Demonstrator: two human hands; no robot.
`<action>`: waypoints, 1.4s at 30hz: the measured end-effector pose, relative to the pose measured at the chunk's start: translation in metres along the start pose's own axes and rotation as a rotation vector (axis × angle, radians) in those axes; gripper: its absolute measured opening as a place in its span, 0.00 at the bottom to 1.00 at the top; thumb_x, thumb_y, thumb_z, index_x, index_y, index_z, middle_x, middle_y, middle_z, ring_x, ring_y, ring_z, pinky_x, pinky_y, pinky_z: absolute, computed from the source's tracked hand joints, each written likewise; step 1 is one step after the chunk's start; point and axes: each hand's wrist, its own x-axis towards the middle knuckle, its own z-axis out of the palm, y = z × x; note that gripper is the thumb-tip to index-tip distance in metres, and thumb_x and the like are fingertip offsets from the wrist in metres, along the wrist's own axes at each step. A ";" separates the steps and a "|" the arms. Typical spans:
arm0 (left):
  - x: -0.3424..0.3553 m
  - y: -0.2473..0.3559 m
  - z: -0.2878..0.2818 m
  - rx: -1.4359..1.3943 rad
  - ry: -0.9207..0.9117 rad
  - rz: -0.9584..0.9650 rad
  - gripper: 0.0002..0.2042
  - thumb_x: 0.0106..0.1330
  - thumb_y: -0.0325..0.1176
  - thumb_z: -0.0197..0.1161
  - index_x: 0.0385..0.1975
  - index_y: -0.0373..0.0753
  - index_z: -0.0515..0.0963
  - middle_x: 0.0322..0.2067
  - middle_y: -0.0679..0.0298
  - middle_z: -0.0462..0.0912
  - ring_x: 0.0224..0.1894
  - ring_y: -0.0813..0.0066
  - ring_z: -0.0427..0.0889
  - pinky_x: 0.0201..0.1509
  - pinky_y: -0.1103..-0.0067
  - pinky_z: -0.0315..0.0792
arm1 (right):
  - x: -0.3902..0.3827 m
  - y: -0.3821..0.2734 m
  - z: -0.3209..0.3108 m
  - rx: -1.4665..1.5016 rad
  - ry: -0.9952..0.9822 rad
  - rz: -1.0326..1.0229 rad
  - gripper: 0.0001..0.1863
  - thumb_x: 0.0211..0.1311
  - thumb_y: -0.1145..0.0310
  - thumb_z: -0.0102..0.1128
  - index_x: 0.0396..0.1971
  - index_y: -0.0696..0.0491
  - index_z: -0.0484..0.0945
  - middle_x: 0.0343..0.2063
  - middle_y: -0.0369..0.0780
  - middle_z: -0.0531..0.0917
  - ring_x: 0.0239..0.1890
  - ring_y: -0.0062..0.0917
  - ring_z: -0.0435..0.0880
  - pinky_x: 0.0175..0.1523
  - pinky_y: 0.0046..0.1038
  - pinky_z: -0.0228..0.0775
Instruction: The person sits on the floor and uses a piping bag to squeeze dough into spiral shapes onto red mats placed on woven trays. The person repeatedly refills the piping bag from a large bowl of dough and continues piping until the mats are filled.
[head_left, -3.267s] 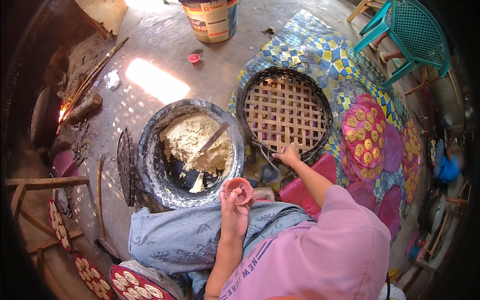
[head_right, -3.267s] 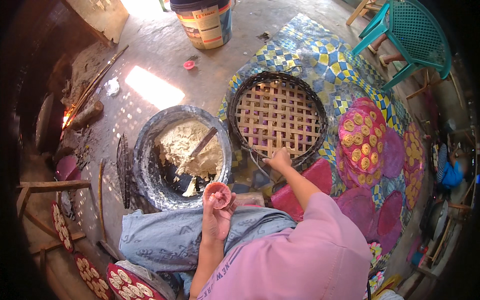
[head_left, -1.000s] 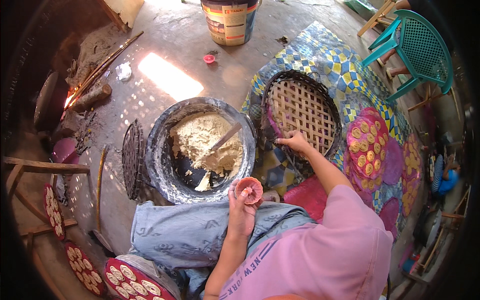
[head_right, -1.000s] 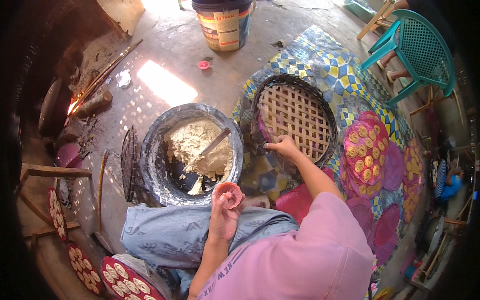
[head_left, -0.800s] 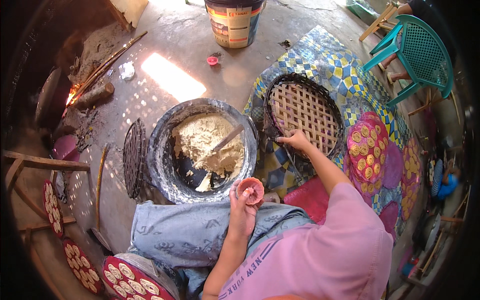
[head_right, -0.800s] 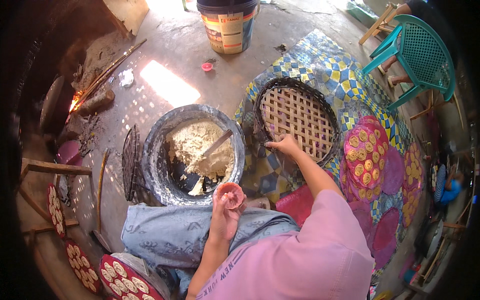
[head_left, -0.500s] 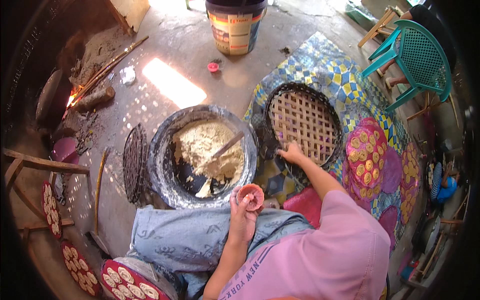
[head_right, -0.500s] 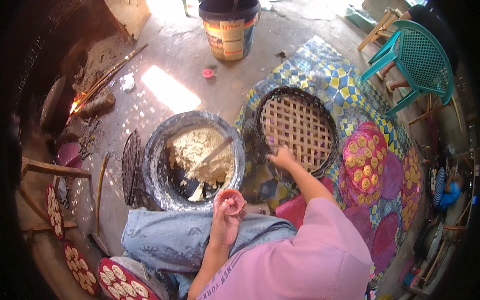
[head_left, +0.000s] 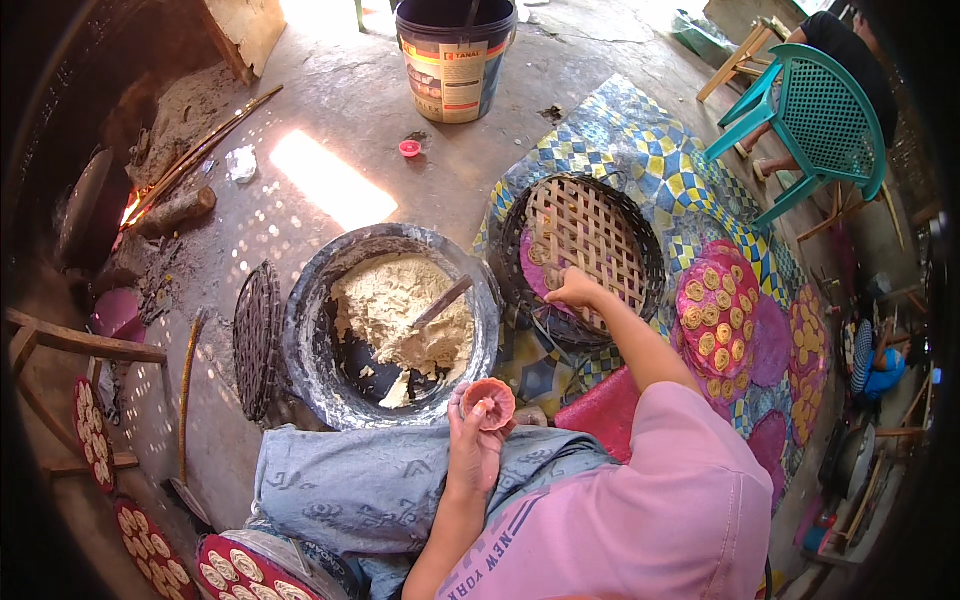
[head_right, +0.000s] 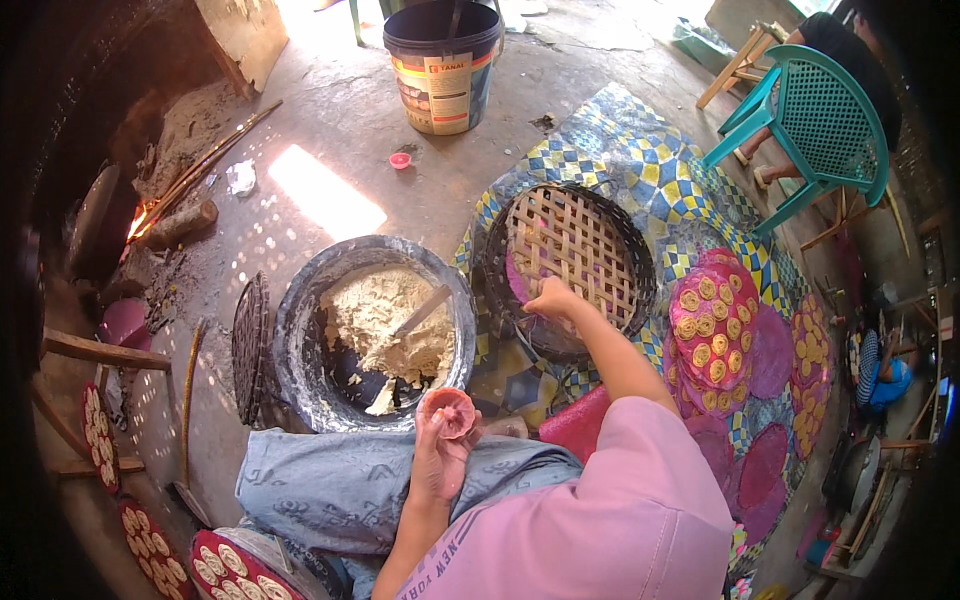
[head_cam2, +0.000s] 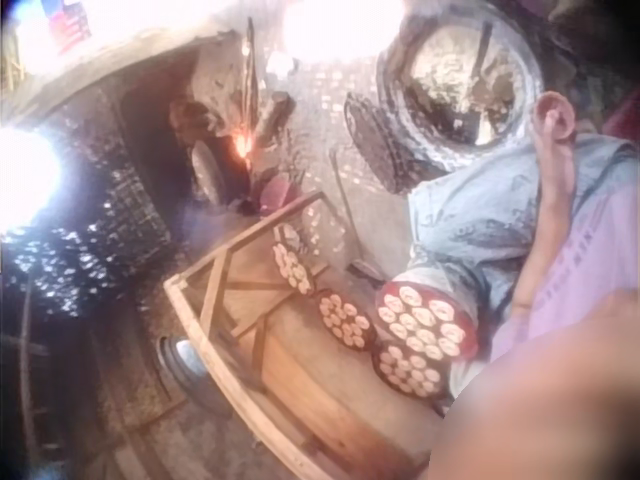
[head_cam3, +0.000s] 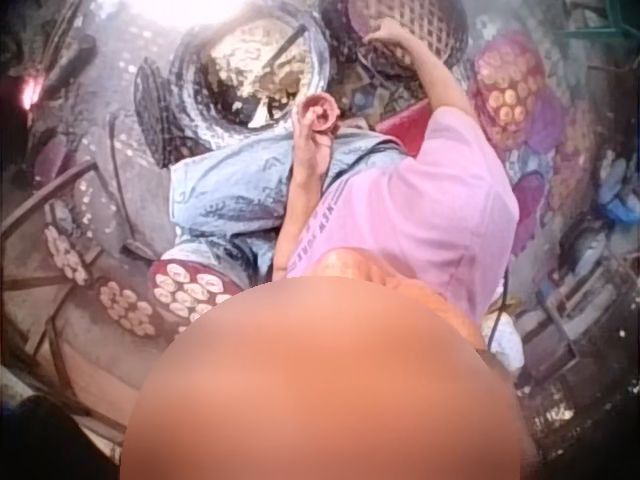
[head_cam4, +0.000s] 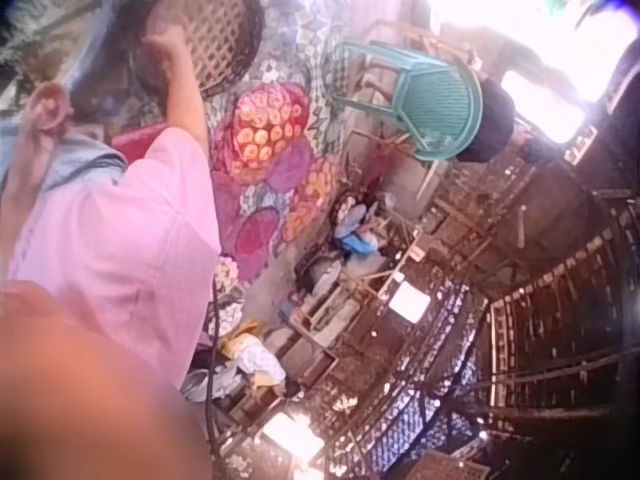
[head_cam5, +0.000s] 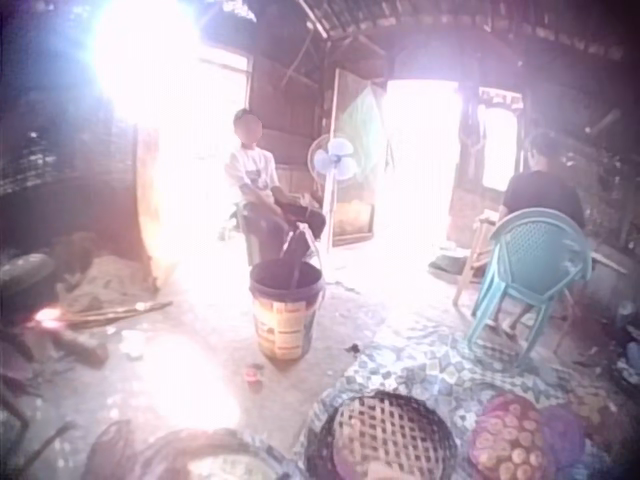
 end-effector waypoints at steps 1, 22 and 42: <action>0.000 0.000 0.000 -0.003 0.001 0.001 0.23 0.64 0.38 0.61 0.57 0.48 0.62 0.48 0.63 0.74 0.47 0.67 0.79 0.48 0.70 0.77 | -0.002 -0.003 -0.008 -0.075 -0.028 0.018 0.31 0.44 0.49 0.71 0.32 0.67 0.80 0.34 0.56 0.82 0.41 0.44 0.82 0.48 0.39 0.74; 0.001 -0.009 -0.010 -0.005 -0.012 -0.048 0.35 0.60 0.42 0.68 0.63 0.52 0.53 0.55 0.67 0.69 0.53 0.75 0.71 0.50 0.74 0.68 | -0.101 -0.375 -0.070 -0.456 0.385 -1.276 0.14 0.56 0.77 0.56 0.43 0.53 0.77 0.42 0.40 0.80 0.48 0.33 0.78 0.51 0.34 0.74; -0.004 0.005 0.002 -0.044 0.035 0.087 0.25 0.62 0.35 0.62 0.58 0.45 0.60 0.50 0.63 0.71 0.49 0.69 0.76 0.48 0.71 0.76 | 0.053 -0.133 -0.061 0.117 0.160 -0.731 0.19 0.59 0.60 0.64 0.45 0.57 0.76 0.37 0.46 0.83 0.39 0.29 0.81 0.45 0.33 0.72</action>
